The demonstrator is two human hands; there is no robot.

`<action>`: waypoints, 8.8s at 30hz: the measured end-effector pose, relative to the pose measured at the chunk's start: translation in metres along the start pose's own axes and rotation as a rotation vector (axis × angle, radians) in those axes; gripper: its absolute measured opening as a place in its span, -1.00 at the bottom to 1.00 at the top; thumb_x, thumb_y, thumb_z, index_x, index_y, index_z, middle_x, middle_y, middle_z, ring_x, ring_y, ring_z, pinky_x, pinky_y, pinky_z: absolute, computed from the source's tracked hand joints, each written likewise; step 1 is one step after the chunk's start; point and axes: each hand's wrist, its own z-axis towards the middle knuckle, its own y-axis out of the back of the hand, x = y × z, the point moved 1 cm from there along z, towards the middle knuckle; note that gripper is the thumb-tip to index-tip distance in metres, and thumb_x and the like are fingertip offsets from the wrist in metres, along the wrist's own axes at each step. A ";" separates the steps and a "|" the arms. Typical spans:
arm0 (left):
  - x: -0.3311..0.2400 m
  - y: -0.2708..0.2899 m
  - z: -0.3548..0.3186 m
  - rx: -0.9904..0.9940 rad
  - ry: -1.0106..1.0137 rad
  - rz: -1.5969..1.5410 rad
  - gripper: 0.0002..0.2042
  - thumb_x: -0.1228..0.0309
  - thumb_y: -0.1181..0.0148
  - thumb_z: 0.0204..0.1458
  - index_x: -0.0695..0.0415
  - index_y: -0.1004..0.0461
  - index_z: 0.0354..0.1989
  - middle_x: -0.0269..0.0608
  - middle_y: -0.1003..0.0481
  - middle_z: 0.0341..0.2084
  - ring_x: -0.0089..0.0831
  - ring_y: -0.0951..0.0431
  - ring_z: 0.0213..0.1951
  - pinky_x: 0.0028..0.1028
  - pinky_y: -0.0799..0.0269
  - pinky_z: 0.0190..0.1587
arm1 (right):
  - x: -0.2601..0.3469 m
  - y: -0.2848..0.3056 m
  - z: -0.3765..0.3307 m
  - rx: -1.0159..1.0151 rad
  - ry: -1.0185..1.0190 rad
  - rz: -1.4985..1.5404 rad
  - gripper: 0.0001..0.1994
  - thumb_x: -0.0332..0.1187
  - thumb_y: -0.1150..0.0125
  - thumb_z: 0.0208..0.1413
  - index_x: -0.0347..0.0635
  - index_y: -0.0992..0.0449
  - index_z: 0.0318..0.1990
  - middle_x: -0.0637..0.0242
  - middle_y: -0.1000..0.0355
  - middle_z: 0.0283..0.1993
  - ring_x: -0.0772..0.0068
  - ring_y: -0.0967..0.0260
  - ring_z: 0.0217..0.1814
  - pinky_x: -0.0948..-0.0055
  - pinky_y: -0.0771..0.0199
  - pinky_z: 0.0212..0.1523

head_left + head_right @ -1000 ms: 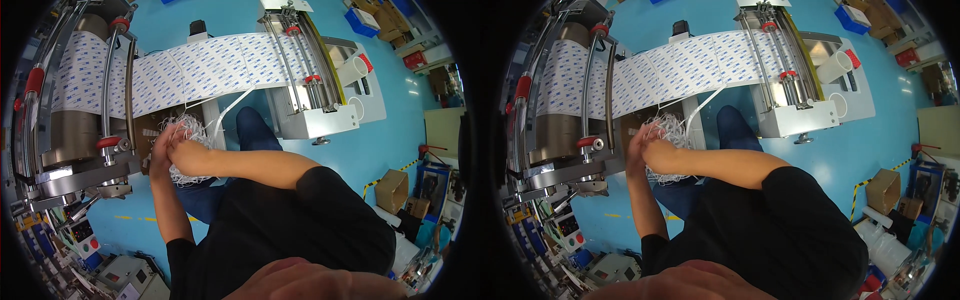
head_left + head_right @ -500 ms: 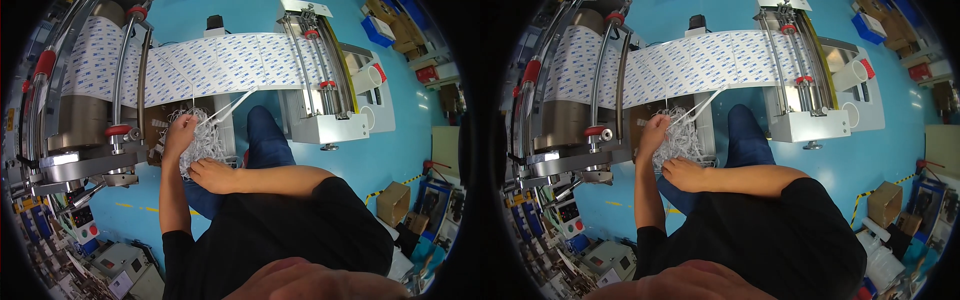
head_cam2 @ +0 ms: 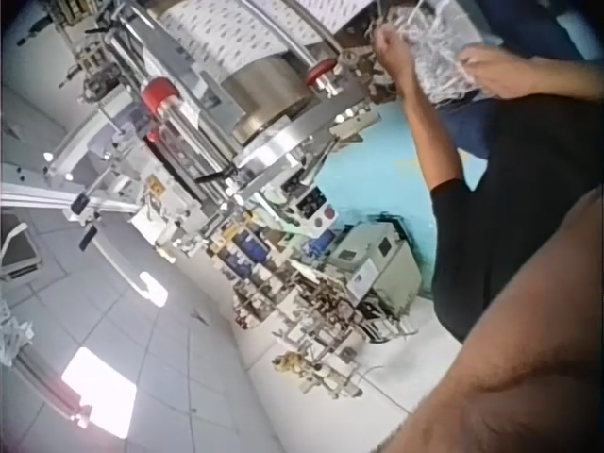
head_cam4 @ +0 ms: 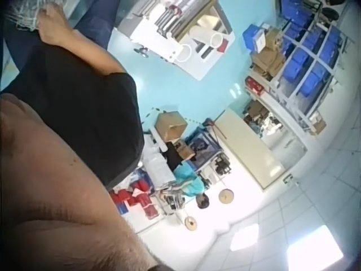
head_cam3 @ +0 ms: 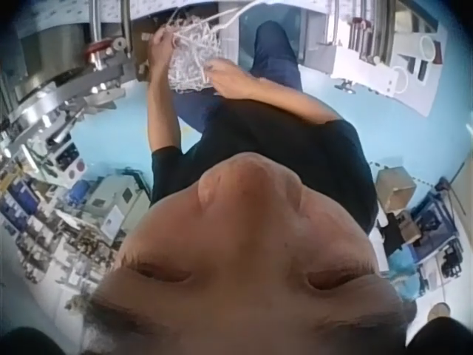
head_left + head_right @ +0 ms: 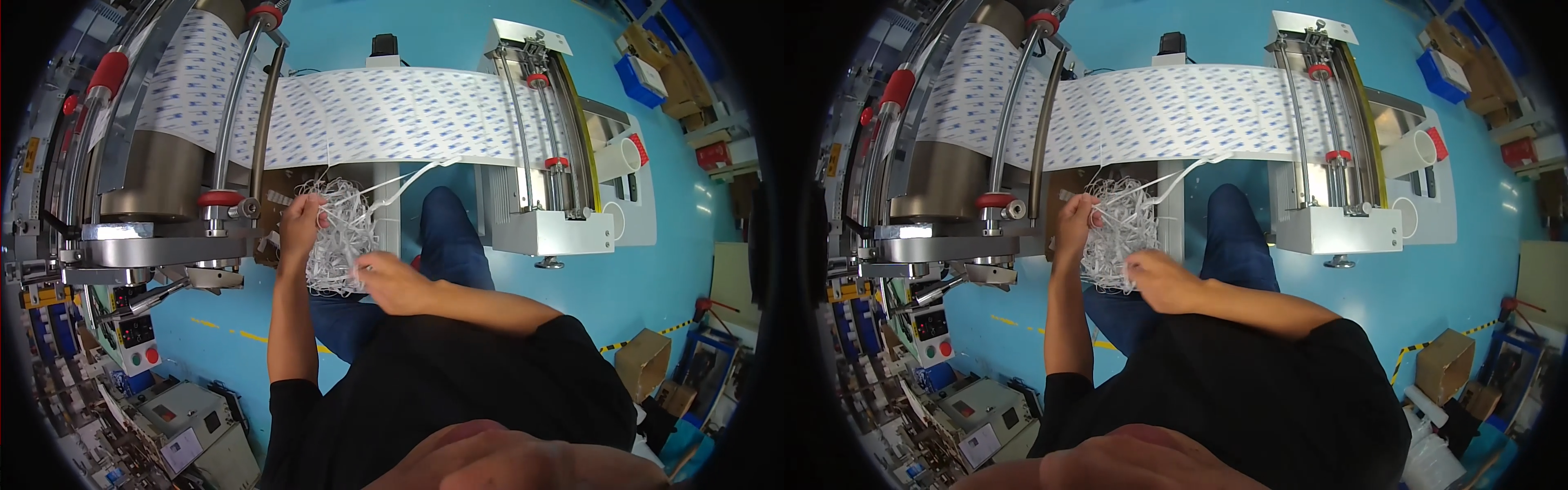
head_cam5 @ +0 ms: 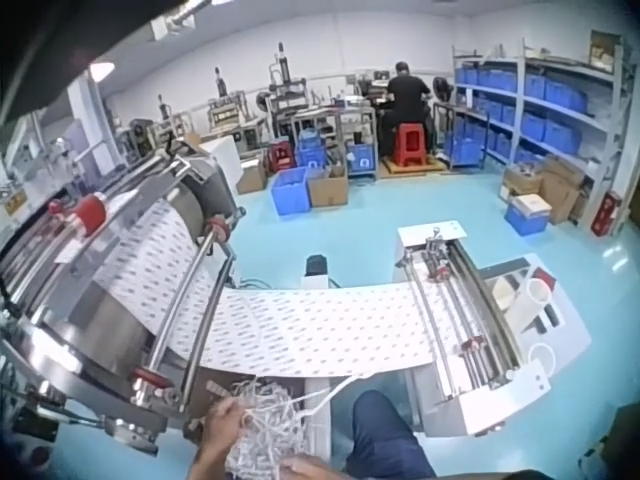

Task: Operating an industrial machine to process adhesive sheets, including loading sheets and clearing scrap material.

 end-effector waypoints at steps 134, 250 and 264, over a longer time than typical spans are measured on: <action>0.055 0.231 -0.023 -0.020 0.026 -0.203 -0.55 0.49 -0.13 0.04 0.23 -0.18 0.12 -0.37 -0.37 -0.58 -0.62 -0.35 -0.54 -0.61 -0.30 -0.44 | -0.056 -0.191 0.146 0.523 -0.456 1.126 -0.64 -0.21 -0.10 0.13 -0.21 -0.40 0.02 0.16 -0.43 -0.01 0.27 -0.42 -0.07 0.33 -0.41 -0.11; 0.218 0.572 0.002 -0.184 -0.019 -0.175 -0.72 0.26 0.04 0.21 0.25 -0.46 -0.34 -0.17 -0.36 0.05 -0.38 -0.31 0.08 -0.37 -0.16 0.15 | -0.134 -0.392 0.325 -0.724 -0.794 0.749 -0.79 -0.41 0.04 0.22 -0.31 -0.44 -0.08 0.35 -0.46 -0.36 0.63 -0.38 -0.47 0.59 -0.45 -0.42; 0.228 0.552 0.002 -0.266 0.218 -0.140 -0.72 0.43 -0.12 0.10 0.20 -0.37 -0.02 -0.16 -0.42 -0.08 -0.40 -0.41 -0.05 -0.46 -0.34 -0.03 | -0.104 -0.394 0.367 -0.366 -0.337 -0.123 -0.74 -0.49 -0.21 -0.11 -0.18 -0.50 -0.18 0.20 -0.44 -0.31 0.12 -0.39 -0.26 0.24 -0.42 -0.22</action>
